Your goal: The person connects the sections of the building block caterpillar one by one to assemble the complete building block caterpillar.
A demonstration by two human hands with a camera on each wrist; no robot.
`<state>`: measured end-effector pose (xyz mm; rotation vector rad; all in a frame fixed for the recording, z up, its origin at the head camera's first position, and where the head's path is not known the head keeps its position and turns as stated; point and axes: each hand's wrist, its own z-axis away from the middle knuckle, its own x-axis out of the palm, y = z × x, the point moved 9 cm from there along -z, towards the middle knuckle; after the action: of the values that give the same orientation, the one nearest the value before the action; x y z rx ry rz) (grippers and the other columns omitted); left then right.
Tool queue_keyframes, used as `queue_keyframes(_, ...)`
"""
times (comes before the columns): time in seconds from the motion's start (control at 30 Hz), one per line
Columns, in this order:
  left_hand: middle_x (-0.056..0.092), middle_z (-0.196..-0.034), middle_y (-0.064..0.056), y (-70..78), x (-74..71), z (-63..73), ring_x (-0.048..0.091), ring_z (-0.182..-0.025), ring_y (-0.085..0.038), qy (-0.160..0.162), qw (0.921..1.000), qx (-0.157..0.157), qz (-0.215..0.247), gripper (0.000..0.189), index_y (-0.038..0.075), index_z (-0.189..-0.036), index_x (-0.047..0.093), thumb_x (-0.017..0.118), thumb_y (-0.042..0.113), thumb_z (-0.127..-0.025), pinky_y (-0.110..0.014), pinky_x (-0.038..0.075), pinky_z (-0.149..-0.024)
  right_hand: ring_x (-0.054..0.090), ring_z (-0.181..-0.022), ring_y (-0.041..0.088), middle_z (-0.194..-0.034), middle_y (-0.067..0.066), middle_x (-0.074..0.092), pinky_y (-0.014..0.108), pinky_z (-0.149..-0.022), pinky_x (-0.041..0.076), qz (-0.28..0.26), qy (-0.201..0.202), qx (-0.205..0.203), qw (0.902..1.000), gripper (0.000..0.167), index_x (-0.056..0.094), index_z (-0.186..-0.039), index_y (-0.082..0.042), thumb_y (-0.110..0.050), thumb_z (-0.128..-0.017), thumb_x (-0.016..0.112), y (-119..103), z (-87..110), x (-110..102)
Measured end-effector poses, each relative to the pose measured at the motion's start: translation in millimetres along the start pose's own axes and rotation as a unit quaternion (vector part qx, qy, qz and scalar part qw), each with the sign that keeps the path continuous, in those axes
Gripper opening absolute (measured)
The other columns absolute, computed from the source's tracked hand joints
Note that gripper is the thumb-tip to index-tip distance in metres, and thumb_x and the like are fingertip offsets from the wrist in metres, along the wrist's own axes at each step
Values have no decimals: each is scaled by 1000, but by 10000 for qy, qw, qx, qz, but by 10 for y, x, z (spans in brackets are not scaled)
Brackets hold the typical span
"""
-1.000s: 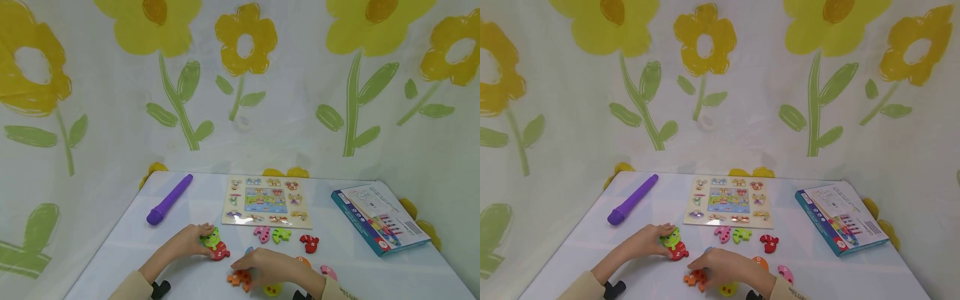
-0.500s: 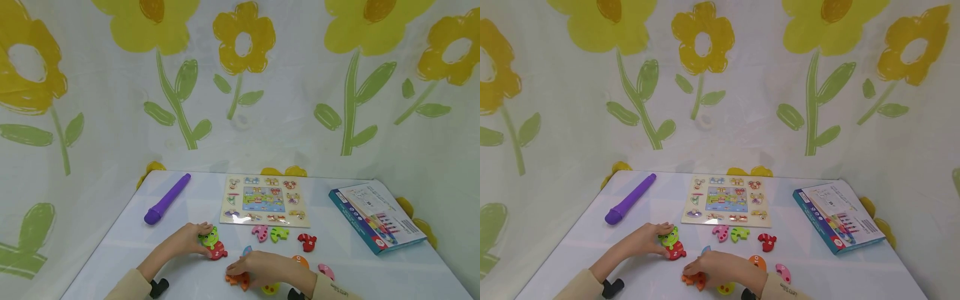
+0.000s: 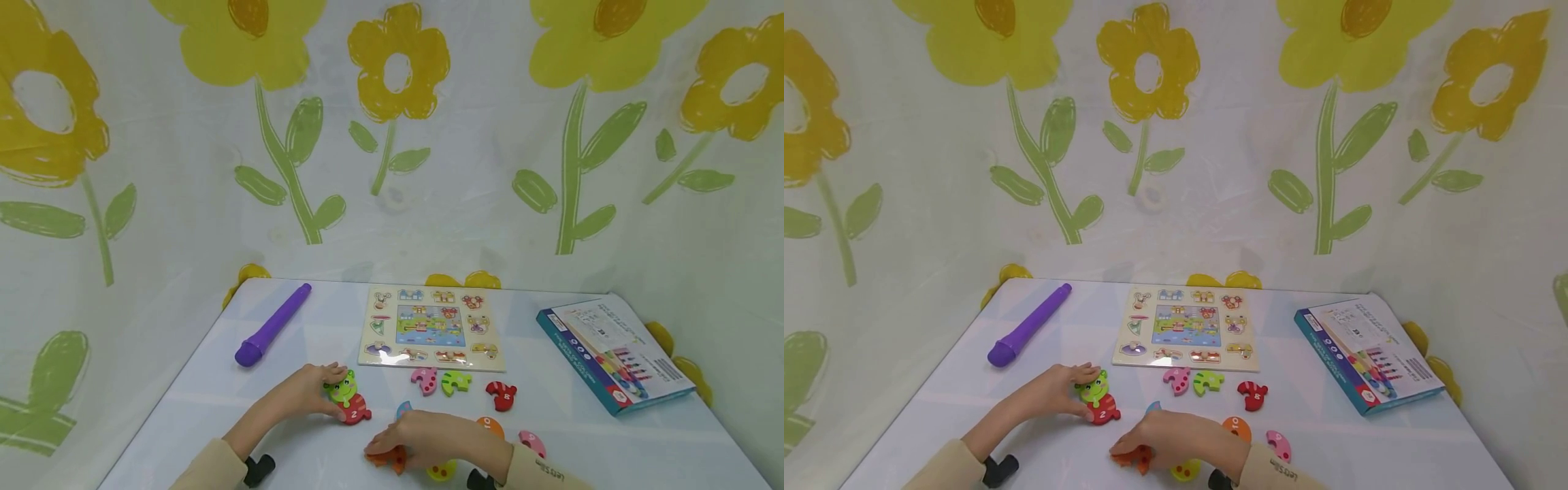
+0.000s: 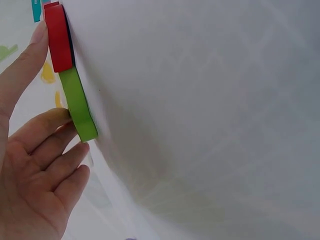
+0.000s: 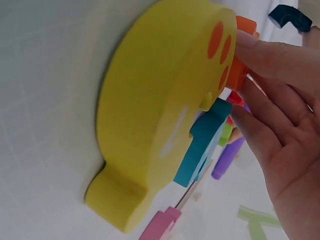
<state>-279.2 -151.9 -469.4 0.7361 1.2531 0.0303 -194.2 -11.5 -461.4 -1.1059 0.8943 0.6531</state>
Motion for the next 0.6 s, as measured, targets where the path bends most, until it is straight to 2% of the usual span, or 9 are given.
queue_keyframes(0.3, 49, -140, -19, -48, 26, 8, 43, -131, -39, 6, 9999, -112, 105, 83, 6, -132, 58, 84, 47, -65, -58, 35, -105, 58, -111, -1, -123, -11, 64, 10, -90, 44, -12, 447, -97, 9990, 46, 63, -130, -13, -14, -85, 75, 25, -7, -70)
queue_keyframes(0.6, 50, -140, -18, -44, 11, 8, 43, -131, -39, 28, 9997, -204, 133, 83, 6, -132, 58, 84, 48, -65, -58, 35, -105, 57, -115, 3, -124, -7, 64, 14, -92, 47, -285, 644, 150, 9974, 48, 62, -130, -11, -13, -83, 77, 55, 29, -191)
